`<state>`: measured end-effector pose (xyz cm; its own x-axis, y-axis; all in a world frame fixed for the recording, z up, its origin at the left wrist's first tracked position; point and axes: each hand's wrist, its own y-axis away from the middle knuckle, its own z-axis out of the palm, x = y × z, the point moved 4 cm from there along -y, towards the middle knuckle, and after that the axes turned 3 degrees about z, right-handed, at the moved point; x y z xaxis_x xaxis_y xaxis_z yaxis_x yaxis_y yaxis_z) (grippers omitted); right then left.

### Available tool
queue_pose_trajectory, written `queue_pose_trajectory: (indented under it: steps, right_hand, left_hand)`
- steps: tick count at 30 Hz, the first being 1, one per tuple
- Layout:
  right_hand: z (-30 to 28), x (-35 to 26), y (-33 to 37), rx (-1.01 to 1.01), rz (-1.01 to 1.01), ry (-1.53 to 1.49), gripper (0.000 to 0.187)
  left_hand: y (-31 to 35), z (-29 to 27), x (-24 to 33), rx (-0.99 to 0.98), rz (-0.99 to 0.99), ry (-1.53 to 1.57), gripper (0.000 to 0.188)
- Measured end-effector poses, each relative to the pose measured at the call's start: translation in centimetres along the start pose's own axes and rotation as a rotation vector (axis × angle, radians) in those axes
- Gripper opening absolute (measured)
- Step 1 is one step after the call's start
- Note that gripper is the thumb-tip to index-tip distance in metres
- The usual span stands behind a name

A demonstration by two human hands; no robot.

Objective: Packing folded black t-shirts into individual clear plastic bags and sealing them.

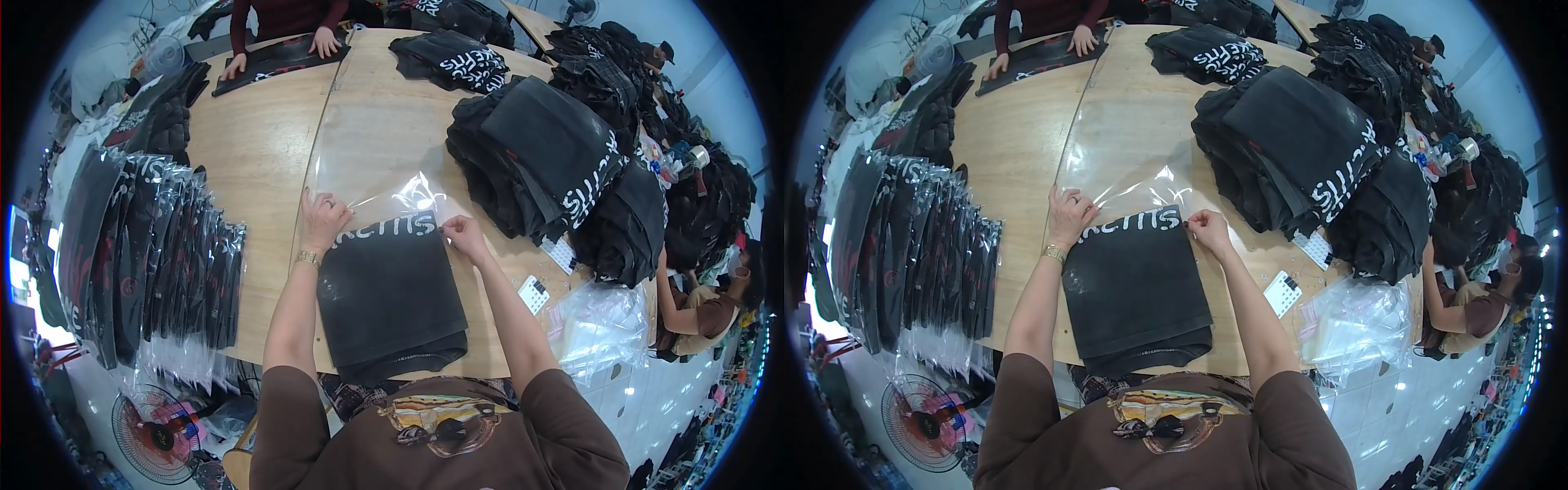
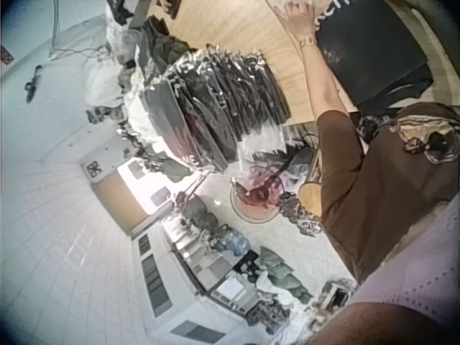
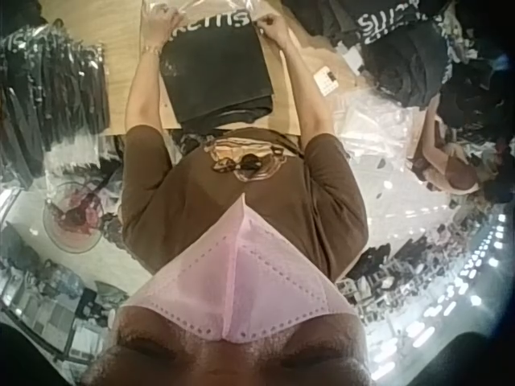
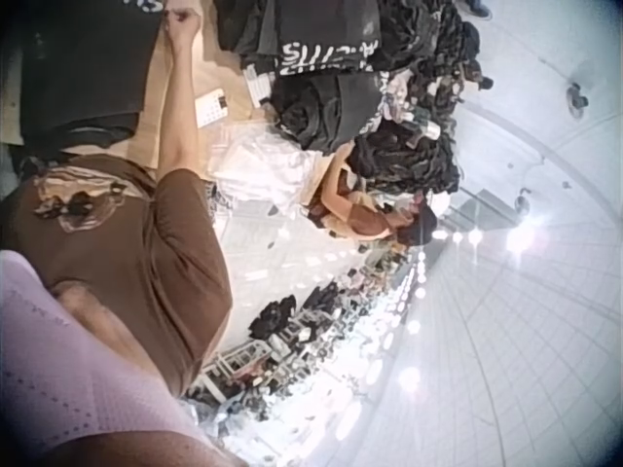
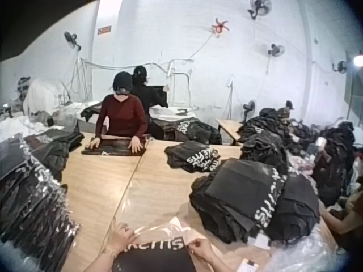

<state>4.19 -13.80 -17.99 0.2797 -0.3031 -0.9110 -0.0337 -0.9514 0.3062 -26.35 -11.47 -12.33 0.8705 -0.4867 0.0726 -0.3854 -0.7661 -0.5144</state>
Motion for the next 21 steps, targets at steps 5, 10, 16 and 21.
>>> queue_pose_trajectory:
  steps: [5, 10, 16, 21]
  right_hand:
    - [0.4, -0.9, 1.4, 0.030, -0.125, 0.414, 0.009]
    - [0.6, -1.3, 3.0, 0.090, -0.064, 0.441, 0.010]
    - [0.4, -0.8, 4.4, 0.101, -0.052, 0.525, 0.013]
    - [0.2, -1.8, 5.8, 0.049, -0.056, 0.672, 0.012]
  left_hand:
    - [2.2, 0.0, -1.4, -0.086, -0.332, 0.216, 0.028]
    - [1.7, -1.2, -0.9, -0.260, -0.639, 0.088, 0.030]
    - [1.8, 0.2, -2.0, -0.242, -0.702, 0.165, 0.015]
    - [2.1, 0.6, -1.5, 0.106, -0.483, 0.378, 0.022]
